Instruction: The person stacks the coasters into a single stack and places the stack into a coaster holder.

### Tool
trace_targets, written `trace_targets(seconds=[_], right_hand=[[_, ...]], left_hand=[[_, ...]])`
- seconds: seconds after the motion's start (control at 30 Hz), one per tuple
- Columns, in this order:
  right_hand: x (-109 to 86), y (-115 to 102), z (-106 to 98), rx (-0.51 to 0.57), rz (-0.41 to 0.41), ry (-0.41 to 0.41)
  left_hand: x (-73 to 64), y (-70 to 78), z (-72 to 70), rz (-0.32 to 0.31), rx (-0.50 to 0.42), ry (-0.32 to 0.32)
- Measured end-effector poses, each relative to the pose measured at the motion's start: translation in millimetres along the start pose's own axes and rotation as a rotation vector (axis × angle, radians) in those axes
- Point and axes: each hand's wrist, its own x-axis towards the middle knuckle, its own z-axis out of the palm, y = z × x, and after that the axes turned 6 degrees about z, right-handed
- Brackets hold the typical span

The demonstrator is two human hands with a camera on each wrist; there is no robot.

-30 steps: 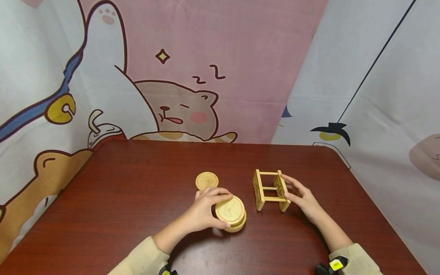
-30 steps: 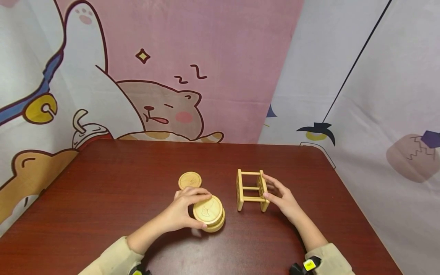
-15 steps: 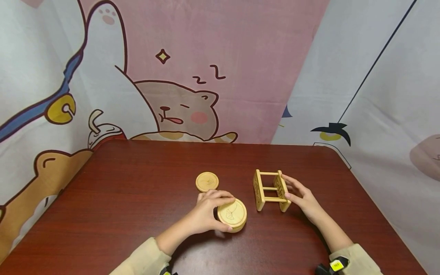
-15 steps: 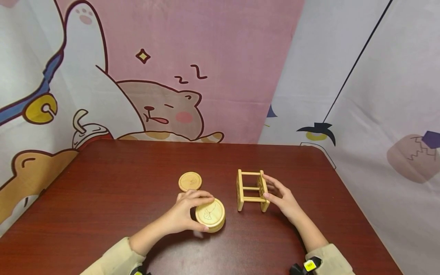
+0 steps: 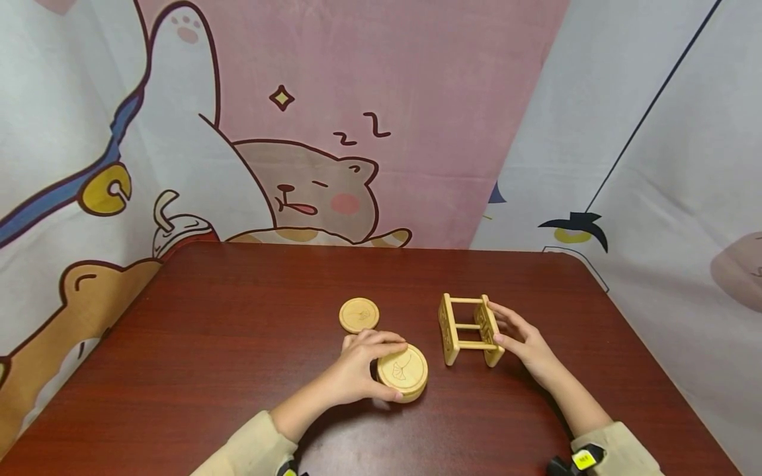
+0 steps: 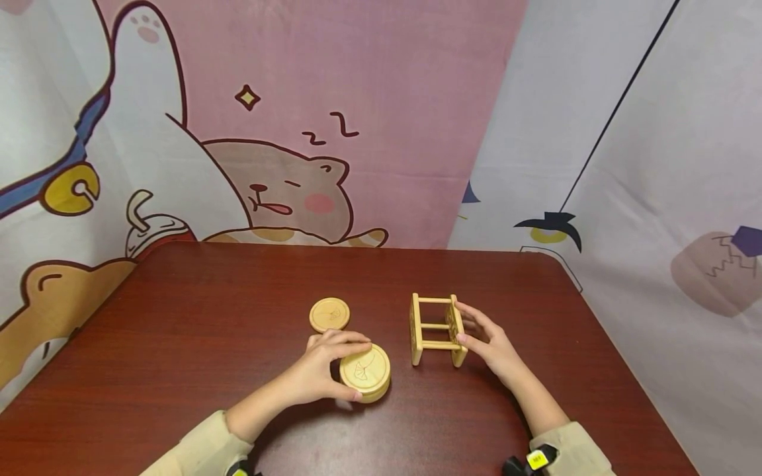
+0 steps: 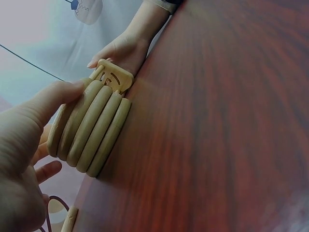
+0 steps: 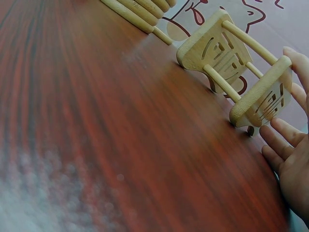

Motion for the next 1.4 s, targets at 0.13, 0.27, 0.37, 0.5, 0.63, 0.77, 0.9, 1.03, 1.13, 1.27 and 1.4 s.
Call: trace_targets(seconds=[0.13, 0.27, 0.37, 0.5, 0.63, 0.77, 0.9, 1.03, 1.13, 1.27, 1.4], right_hand=[[-0.6, -0.2, 0.1, -0.008, 0.002, 0.004], [-1.3, 0.1, 0.1, -0.014, 0.005, 0.003], [-1.6, 0.8, -0.1, -0.014, 0.006, 0.001], [-1.7, 1.8, -0.3, -0.010, 0.004, -0.001], [-1.7, 2.2, -0.2, -0.007, 0.000, -0.002], [-1.6, 2.7, -0.2, -0.005, -0.007, -0.002], [-1.2, 3.4, -0.2, -0.007, -0.012, 0.000], [-0.5, 3.9, -0.5, -0.009, -0.010, 0.001], [-0.1, 3.7, -0.7, -0.010, -0.008, 0.001], [0.0, 3.0, -0.9, -0.012, -0.004, -0.001], [0.1, 2.3, -0.9, -0.010, -0.006, -0.004]], left_hand=[[-0.3, 0.3, -0.1, -0.003, 0.002, -0.006], [-0.5, 0.3, -0.6, 0.000, 0.005, -0.008], [-0.6, 0.5, -2.0, 0.003, 0.000, -0.004], [-0.3, -1.2, -4.3, 0.011, -0.011, 0.018], [0.0, -3.3, -7.2, 0.003, -0.012, 0.048], [-0.1, -4.2, -10.9, 0.000, -0.007, 0.079], [-0.1, -7.0, -15.0, 0.001, 0.007, 0.107], [0.6, -11.3, -19.5, -0.018, 0.014, 0.122], [1.3, -14.9, -23.2, -0.041, 0.009, 0.137], [1.5, -20.9, -27.5, -0.060, 0.006, 0.164], [1.5, -27.0, -31.3, -0.065, 0.009, 0.187]])
